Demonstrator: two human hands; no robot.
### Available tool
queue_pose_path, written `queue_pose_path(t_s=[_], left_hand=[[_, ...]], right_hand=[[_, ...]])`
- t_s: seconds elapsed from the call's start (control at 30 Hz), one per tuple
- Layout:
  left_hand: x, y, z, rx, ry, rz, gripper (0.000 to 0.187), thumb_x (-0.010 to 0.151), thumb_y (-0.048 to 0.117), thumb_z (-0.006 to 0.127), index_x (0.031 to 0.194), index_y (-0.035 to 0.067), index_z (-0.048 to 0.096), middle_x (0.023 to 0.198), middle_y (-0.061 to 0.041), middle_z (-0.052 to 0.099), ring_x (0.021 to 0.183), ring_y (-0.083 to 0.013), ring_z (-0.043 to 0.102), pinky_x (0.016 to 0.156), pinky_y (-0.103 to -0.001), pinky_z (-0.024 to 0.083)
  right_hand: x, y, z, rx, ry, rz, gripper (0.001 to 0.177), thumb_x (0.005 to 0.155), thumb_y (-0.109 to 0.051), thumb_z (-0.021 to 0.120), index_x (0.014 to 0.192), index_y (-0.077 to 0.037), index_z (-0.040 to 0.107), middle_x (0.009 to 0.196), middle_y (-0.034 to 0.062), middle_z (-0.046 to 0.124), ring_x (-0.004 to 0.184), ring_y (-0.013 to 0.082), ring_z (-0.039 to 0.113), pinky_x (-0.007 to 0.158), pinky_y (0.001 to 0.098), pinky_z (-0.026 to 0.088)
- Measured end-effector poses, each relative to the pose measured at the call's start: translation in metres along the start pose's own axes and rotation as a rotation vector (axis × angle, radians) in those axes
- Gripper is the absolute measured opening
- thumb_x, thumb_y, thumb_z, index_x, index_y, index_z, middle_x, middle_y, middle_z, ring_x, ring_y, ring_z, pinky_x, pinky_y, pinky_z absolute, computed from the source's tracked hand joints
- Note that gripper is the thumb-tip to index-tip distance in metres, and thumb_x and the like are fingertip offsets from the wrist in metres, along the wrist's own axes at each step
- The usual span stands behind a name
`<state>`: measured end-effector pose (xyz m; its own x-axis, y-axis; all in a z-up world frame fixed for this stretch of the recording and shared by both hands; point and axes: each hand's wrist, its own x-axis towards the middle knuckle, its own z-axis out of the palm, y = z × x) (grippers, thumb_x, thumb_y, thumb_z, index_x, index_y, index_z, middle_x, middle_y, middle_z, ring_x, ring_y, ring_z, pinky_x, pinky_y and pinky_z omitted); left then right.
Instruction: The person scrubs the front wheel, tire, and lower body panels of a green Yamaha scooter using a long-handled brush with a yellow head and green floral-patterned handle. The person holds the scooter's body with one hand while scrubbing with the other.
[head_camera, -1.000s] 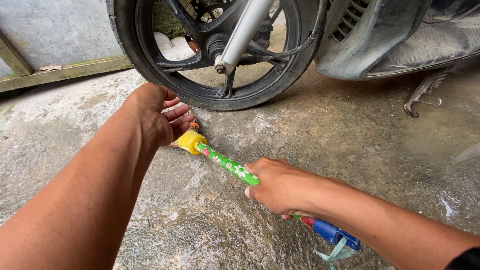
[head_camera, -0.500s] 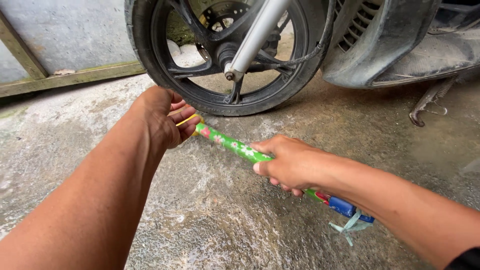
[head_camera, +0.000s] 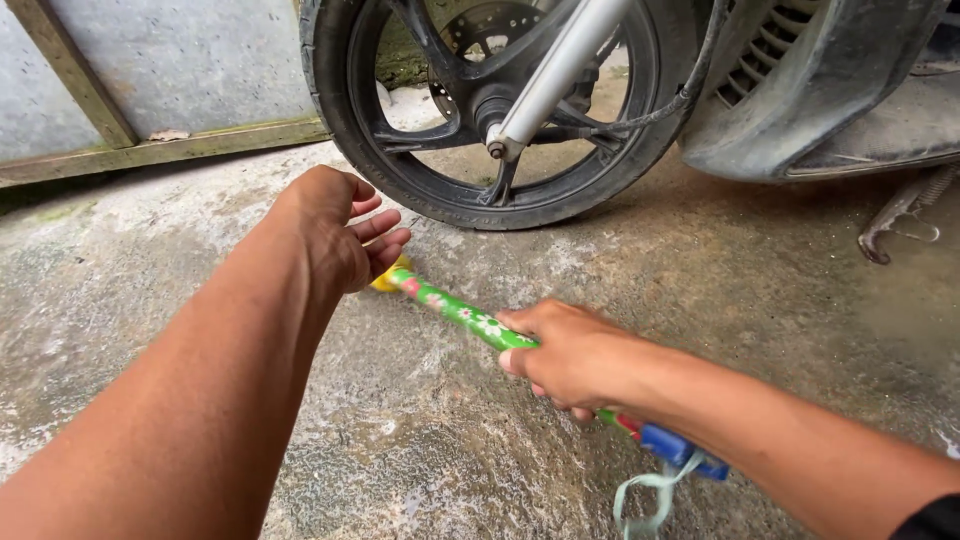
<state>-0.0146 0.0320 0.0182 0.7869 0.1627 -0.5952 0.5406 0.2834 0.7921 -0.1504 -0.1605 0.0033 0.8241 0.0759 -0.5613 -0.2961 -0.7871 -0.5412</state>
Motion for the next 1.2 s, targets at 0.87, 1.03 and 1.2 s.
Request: queue_pose_path(t_s=[0.87, 1.03, 1.2], left_hand=[[0.020, 0.000, -0.024, 0.037, 0.036, 0.017, 0.023, 0.098, 0.025, 0.050, 0.117, 0.013, 0.053, 0.114, -0.011, 0.067, 0.113, -0.0342, 0.069, 0.095, -0.042, 0.055], [0.034, 0.000, -0.019, 0.033, -0.003, 0.034, 0.023, 0.096, 0.025, 0.050, 0.115, 0.013, 0.055, 0.110, -0.011, 0.068, 0.108, -0.0334, 0.073, 0.092, -0.040, 0.056], [0.028, 0.003, -0.011, -0.045, 0.022, 0.001, 0.022, 0.094, 0.023, 0.051, 0.112, 0.011, 0.058, 0.110, -0.014, 0.069, 0.104, -0.0338, 0.072, 0.088, -0.041, 0.057]], right_hand=[[0.008, -0.023, 0.006, 0.180, -0.034, 0.060, 0.054, 0.103, -0.010, 0.054, 0.156, -0.009, 0.043, 0.068, 0.0102, 0.060, 0.045, 0.0118, 0.052, 0.034, 0.0198, 0.048], [0.042, -0.012, 0.011, 0.410, 0.045, 0.016, 0.057, 0.101, -0.009, 0.055, 0.156, -0.010, 0.040, 0.065, 0.0121, 0.058, 0.042, 0.0125, 0.052, 0.030, 0.0216, 0.049], [0.014, -0.004, 0.019, 0.249, 0.038, 0.194, 0.060, 0.102, -0.011, 0.059, 0.157, -0.024, 0.041, 0.068, 0.0081, 0.057, 0.042, 0.0119, 0.046, 0.030, 0.0216, 0.040]])
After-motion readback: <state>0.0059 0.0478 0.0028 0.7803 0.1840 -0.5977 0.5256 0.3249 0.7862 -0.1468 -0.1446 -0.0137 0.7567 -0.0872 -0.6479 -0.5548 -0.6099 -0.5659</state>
